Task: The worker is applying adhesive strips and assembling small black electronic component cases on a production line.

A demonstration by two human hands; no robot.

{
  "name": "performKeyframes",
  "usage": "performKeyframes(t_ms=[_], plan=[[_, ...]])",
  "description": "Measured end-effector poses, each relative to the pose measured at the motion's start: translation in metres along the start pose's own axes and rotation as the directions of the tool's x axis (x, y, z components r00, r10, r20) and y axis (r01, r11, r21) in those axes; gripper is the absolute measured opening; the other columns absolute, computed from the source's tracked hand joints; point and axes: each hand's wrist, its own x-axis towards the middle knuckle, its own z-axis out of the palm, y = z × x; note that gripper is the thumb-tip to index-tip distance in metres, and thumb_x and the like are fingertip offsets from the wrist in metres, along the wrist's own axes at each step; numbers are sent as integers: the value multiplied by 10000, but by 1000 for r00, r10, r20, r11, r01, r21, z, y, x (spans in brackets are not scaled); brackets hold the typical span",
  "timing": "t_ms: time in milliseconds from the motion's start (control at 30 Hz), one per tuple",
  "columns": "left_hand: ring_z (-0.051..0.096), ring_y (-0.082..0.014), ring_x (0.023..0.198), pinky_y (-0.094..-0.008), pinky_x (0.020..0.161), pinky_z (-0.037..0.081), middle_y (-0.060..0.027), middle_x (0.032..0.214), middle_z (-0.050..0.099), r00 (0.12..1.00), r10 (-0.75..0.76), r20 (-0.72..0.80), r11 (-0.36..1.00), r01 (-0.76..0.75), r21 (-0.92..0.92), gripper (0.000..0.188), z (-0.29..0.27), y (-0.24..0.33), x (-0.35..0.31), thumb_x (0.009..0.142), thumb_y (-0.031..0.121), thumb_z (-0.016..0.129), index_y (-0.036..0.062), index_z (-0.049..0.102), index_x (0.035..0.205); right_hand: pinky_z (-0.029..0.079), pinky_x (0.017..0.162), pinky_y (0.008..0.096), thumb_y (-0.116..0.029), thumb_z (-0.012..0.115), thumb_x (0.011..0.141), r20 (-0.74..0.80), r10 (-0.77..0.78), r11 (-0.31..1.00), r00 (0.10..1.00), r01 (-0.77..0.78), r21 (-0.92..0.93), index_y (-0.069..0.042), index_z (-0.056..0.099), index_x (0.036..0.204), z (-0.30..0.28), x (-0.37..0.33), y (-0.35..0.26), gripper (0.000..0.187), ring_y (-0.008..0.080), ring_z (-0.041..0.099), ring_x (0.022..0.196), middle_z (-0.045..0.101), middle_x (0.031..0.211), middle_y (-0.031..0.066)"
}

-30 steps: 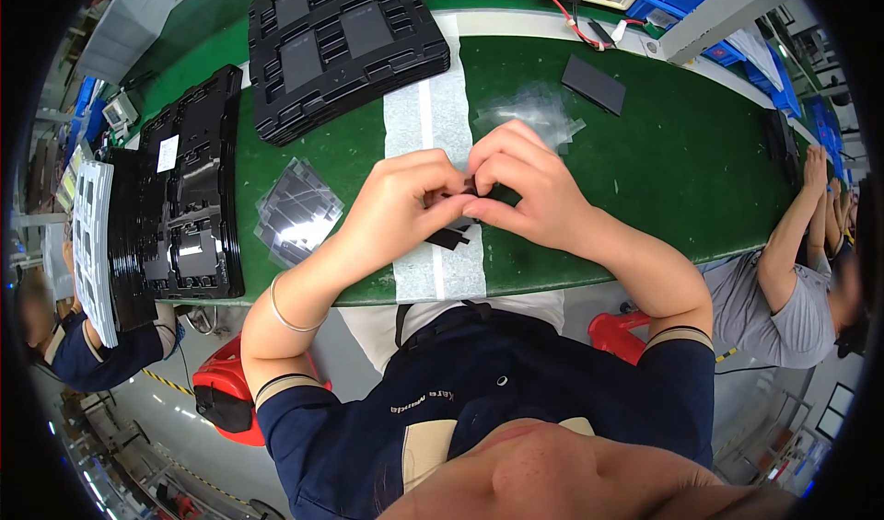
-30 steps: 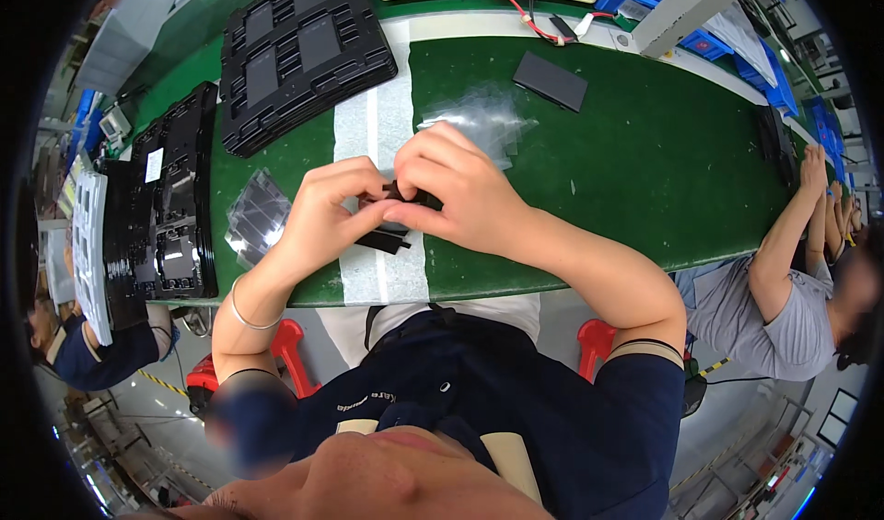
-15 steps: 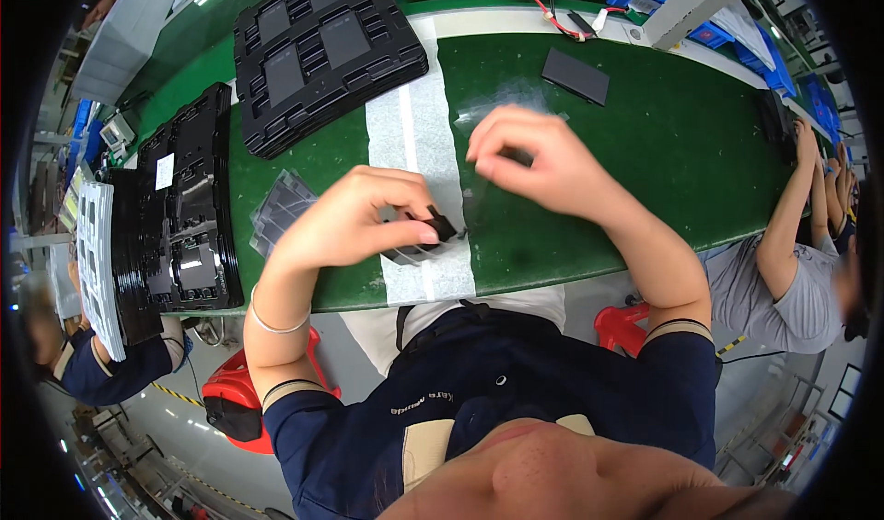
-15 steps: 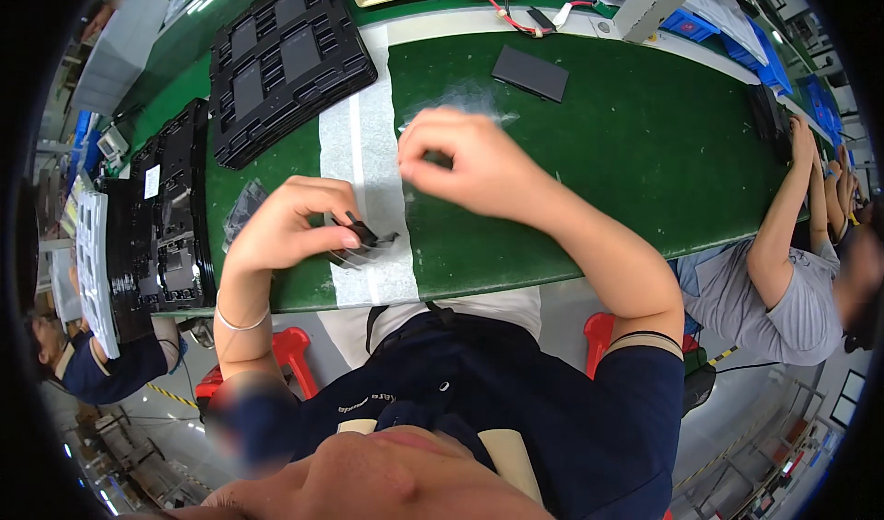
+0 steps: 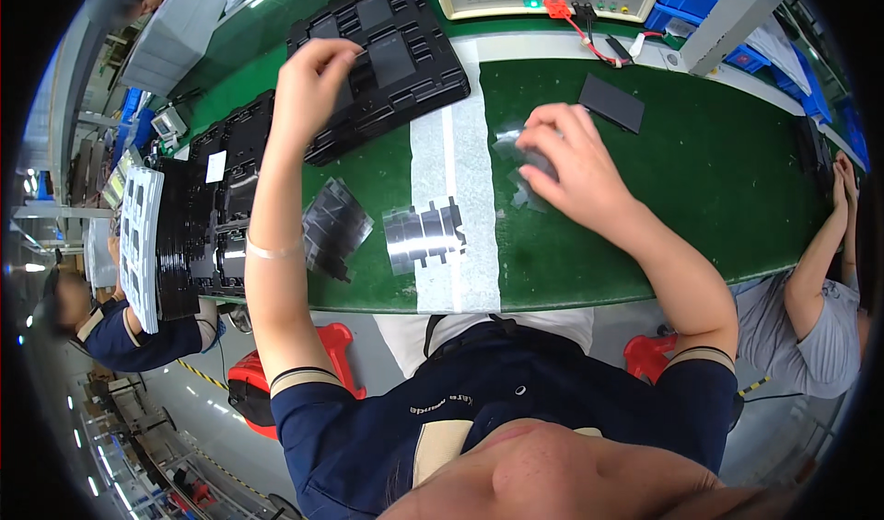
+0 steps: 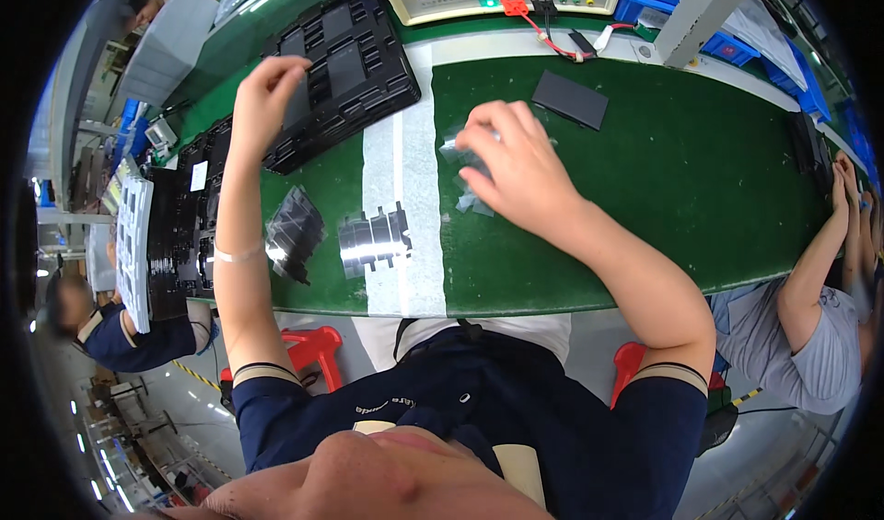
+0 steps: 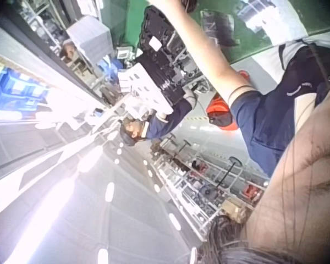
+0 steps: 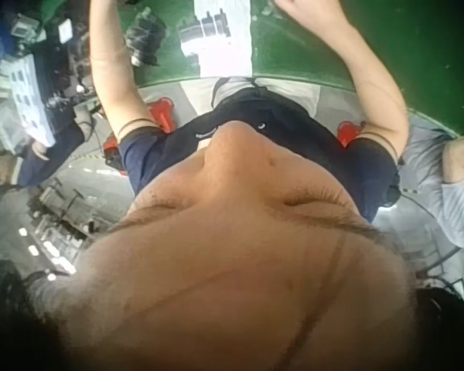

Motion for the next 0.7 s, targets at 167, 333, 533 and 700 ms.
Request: performKeyframes(t_ms=[167,333,533,700], plan=[[610,-262,896,-354,809,465,-131,964,634,980,-153,-130,894,193,404,197,5,-110,71,869,166,536,111,675,997,418,823,386,-75,703,651,43,-70,995,997,67,68,-60,549,876,5,-5,-10,273,297,480,957,490,1020,100],[499,-372,1096,-499,909,407,-135,1157,560,902,-425,-76,785,409,465,254,13,-190,109,882,322,486,257,667,1048,427,818,378,-83,707,649,80,-91,991,993,82,103,-54,554,895,3,-7,-15,291,285,482,956,484,1027,93],[496,-383,1099,-486,945,378,-120,1146,577,848,-506,-160,680,506,531,268,17,-199,125,882,368,489,254,651,1063,433,822,372,-88,709,663,100,-124,987,987,113,110,-57,558,908,2,-7,-17,289,276,478,975,480,1046,81],[503,-78,739,-226,684,393,20,776,566,920,-389,-37,906,376,-195,70,6,-158,110,879,105,567,59,600,920,435,817,365,-87,713,655,124,-132,988,983,120,102,-62,557,906,4,-8,-14,296,266,484,973,487,1052,73]])
